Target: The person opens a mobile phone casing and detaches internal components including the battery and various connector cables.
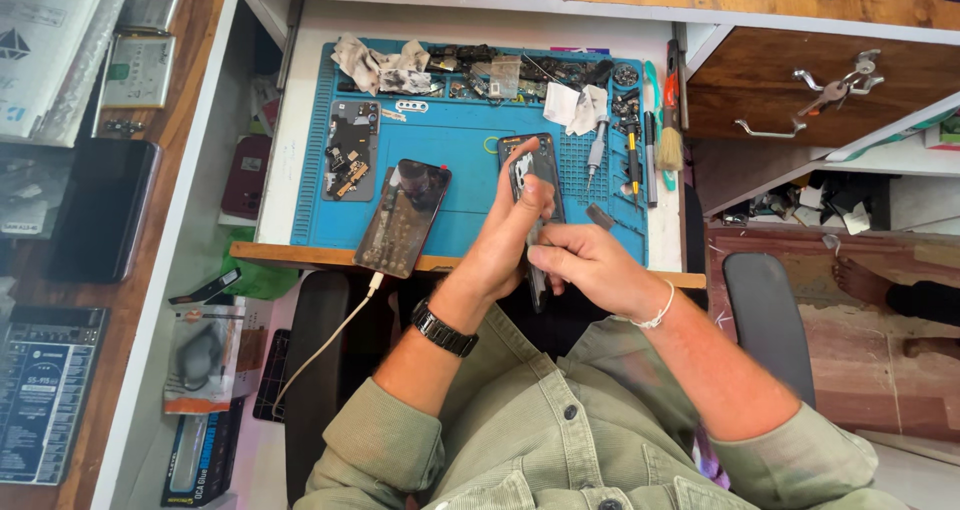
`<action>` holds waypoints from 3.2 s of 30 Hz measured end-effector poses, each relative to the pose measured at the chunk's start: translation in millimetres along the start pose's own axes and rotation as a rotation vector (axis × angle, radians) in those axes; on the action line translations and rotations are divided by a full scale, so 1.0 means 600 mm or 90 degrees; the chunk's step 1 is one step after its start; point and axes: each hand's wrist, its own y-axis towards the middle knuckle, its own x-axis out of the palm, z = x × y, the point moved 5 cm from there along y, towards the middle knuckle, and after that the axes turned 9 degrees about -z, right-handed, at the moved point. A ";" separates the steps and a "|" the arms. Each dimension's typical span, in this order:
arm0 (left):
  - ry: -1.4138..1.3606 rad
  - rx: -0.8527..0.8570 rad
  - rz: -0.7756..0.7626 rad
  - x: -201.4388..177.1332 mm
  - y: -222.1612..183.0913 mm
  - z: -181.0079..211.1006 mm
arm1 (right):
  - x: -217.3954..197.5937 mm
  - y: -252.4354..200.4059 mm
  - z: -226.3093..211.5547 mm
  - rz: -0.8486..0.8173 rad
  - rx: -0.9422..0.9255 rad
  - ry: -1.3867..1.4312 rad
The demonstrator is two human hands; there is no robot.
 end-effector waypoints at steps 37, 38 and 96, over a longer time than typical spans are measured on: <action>0.310 -0.173 0.032 0.084 -0.190 -0.020 | 0.091 -0.129 0.011 -0.199 0.001 -0.194; 0.306 -0.193 -0.019 0.086 -0.193 -0.021 | 0.091 -0.131 0.020 -0.192 0.031 -0.142; -0.490 0.011 -0.045 -0.016 -0.102 0.051 | -0.103 0.096 0.022 0.376 0.029 -0.470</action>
